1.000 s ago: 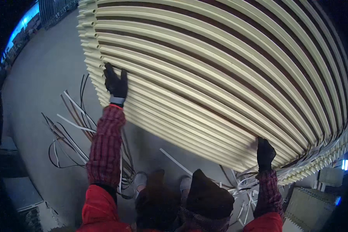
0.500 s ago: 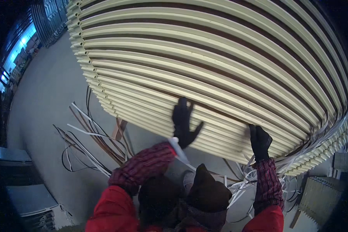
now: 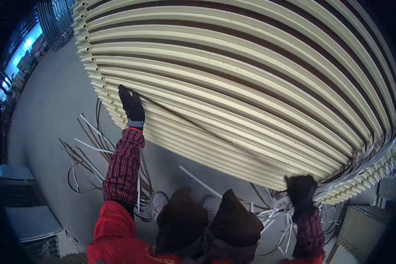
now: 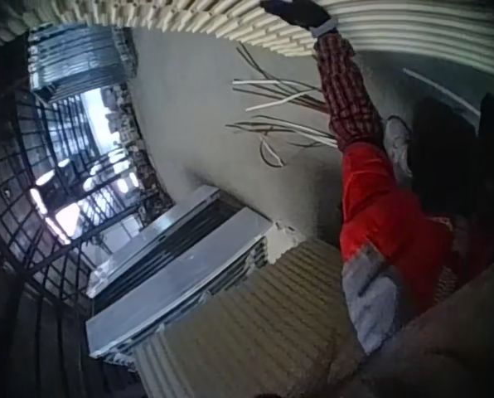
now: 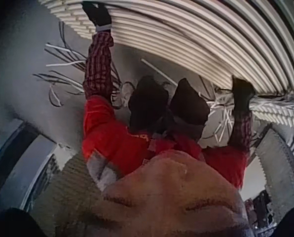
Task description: The person peels the backing paper from adhesive strips and presses the strips into the grooves of corrugated panels by hand.
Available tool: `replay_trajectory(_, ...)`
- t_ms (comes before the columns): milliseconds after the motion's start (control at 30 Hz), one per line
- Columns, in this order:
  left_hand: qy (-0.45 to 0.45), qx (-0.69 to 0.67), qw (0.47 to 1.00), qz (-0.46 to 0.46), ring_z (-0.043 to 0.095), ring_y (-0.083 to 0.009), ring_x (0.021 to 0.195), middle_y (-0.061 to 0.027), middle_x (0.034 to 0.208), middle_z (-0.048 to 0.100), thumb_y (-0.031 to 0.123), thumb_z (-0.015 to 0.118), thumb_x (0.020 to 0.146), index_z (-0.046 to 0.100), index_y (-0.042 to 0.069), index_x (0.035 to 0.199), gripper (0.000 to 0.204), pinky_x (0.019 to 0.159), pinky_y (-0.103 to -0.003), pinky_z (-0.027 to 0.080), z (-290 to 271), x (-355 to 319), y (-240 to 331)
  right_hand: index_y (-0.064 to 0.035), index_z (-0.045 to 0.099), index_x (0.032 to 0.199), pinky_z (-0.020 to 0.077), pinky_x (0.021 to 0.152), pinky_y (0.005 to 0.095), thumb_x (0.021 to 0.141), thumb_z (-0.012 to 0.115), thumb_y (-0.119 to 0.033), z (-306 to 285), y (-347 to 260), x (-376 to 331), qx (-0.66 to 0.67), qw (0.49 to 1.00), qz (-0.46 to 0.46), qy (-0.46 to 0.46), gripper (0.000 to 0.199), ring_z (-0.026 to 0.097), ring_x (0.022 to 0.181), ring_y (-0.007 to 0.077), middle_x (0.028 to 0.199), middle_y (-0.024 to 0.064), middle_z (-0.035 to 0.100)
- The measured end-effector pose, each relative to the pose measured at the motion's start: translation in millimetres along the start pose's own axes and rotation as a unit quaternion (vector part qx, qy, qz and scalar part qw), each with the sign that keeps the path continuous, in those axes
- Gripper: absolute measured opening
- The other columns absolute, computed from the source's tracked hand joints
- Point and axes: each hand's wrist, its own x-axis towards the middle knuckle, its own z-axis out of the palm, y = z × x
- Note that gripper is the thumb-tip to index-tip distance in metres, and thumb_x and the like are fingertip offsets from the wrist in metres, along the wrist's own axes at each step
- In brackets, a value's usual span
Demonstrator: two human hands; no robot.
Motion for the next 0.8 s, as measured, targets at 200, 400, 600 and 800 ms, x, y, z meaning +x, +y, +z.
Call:
replay_trajectory(200,-0.004,-0.015,0.999,0.037,0.018,-0.0390,0.132,-0.0259,0.142,0.021,0.028,0.065,0.078,0.017,-0.004,0.138,0.083,0.109,-0.044,0.017,-12.2,-0.6,13.1,-0.0103,0.056,0.065,0.0368,0.044,0.0388,0.083,0.062,-0.024,72.6,12.0,51.5,0.204,0.940,0.161,0.224,0.023,0.050,0.046,0.0292,0.050,0.0109,0.048)
replay_trajectory(400,-0.002,0.025,0.999,0.040,0.018,-0.0387,0.133,-0.0257,0.142,0.021,0.027,0.063,0.080,0.019,-0.005,0.138,0.079,0.109,-0.043,0.016,-9.5,-3.3,4.1,-0.0109,0.049,0.053,0.0354,0.042,0.0375,0.082,0.062,-0.027,79.5,14.1,55.4,0.116,0.965,0.089,0.219,0.035,0.048,0.043,0.0279,0.048,0.0104,0.046)
replay_trajectory(600,0.013,0.078,0.996,0.030,0.019,-0.0379,0.133,-0.0252,0.142,0.020,0.027,0.057,0.085,0.017,-0.007,0.137,0.074,0.110,-0.042,0.015,0.9,-14.7,24.0,-0.0104,0.047,0.051,0.0351,0.042,0.0372,0.082,0.062,-0.026,77.0,11.0,57.7,0.154,0.954,0.090,0.242,0.038,0.046,0.042,0.0267,0.046,0.0100,0.043)
replay_trajectory(800,-0.094,-0.055,0.993,0.053,0.005,-0.0470,0.132,-0.0341,0.141,0.007,0.048,0.053,0.083,0.009,-0.012,0.136,0.091,0.108,-0.052,0.007,13.2,-122.8,205.2,-0.0115,0.049,0.052,0.0350,0.040,0.0379,0.084,0.059,-0.029,82.2,14.8,55.8,0.135,0.954,0.104,0.247,0.038,0.046,0.040,0.0273,0.045,0.0103,0.044)
